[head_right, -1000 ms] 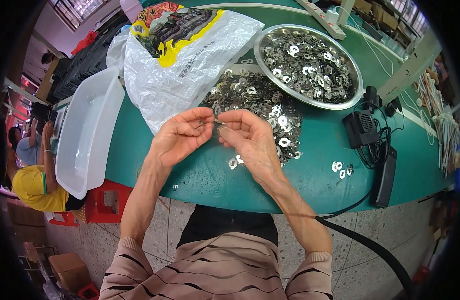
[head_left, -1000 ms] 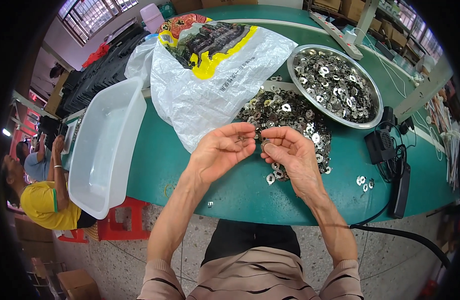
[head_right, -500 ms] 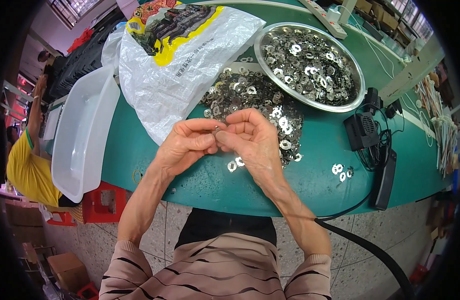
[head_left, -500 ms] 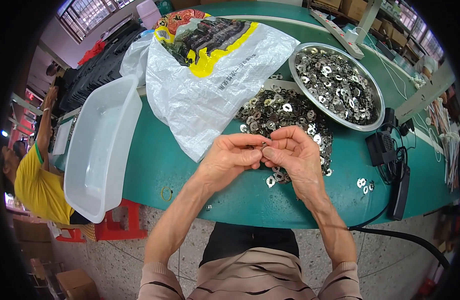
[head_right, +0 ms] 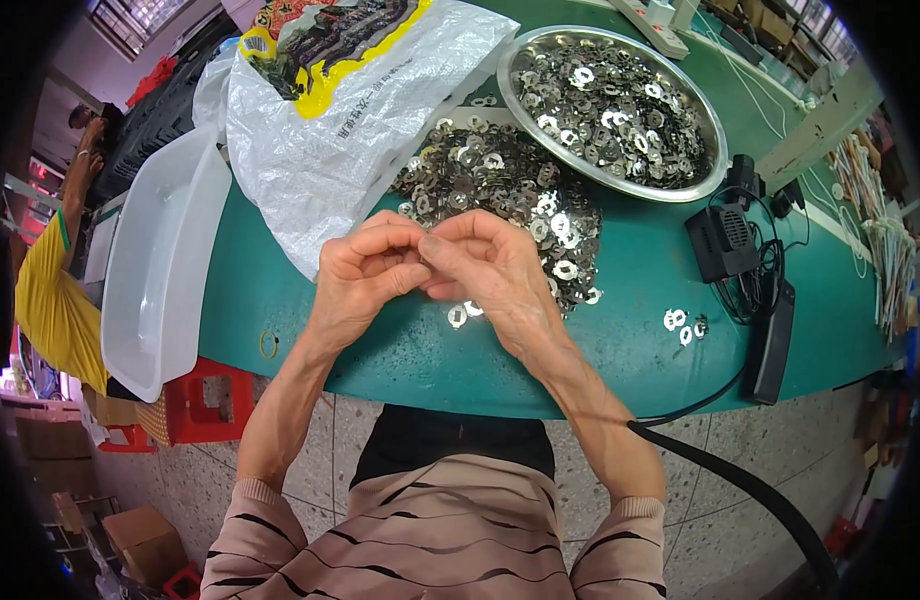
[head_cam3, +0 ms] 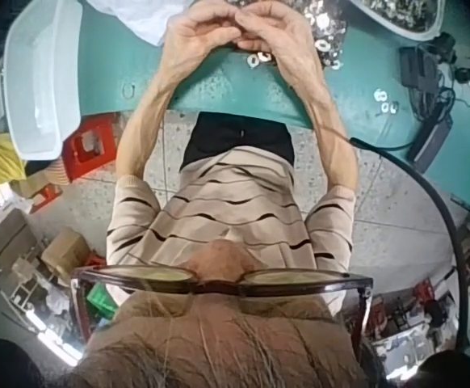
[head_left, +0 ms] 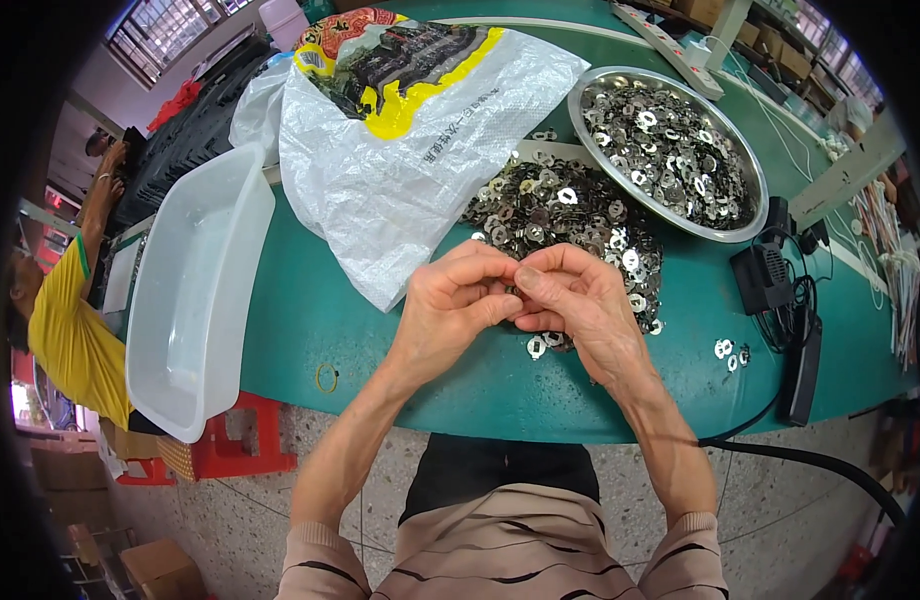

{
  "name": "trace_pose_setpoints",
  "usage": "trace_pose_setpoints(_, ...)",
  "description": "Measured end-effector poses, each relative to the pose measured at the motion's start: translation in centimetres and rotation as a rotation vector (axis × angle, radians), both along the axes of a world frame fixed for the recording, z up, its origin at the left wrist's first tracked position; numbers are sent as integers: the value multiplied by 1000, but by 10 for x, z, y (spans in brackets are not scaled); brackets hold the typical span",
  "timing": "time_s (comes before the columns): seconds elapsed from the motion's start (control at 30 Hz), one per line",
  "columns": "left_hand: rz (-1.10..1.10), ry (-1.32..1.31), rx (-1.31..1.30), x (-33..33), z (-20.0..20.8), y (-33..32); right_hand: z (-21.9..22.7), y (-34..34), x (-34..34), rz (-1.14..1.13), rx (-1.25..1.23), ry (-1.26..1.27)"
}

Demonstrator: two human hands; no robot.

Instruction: The person assembles small hardware components by fitting metal brackets and washers together by hand.

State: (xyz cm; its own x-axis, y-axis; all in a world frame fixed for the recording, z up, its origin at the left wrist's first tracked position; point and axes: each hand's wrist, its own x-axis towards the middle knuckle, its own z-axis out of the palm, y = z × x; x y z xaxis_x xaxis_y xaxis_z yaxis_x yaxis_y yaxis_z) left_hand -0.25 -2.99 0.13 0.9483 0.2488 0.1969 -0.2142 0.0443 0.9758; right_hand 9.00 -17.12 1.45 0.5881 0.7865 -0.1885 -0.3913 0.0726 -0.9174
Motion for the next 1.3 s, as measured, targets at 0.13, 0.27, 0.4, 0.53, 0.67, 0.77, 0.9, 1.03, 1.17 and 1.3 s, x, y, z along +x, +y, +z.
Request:
trace_pose_setpoints(0.13, -11, -11, 2, 0, -2, 2, 0, -1, -1, 0, 7, 15)
trace_pose_setpoints(0.27, -47, 7, -39, 0, -2, 3, 2, -3, 1, 21, 12, 9)
trace_pose_setpoints(0.4, -79, 118, -166, -2, 0, 9, 4, -3, 1, 29, -3, 47)
trace_pose_setpoints(0.53, -66, 131, -250, -3, -1, 8, 6, -4, 1, 48, 4, 80)
trace_pose_setpoints(0.67, -86, 192, -386, -3, 0, 9, 6, -4, 1, 56, -23, 71)
trace_pose_setpoints(0.77, -75, 236, -466, -4, 0, 11, 7, -3, -1, 54, -66, -95)
trace_pose_setpoints(0.9, -125, 223, -588, -5, -3, 16, 5, -3, -4, 14, 11, -135)
trace_pose_setpoints(1.03, -113, 215, -596, -6, 1, 13, 2, -4, 0, 4, 39, -49)
trace_pose_setpoints(1.17, -99, 209, -528, -6, -2, 14, 2, 0, -5, -18, -15, -166)
trace_pose_setpoints(1.3, -28, 260, -467, -6, -3, 16, -4, 3, -10, -70, -28, -282)
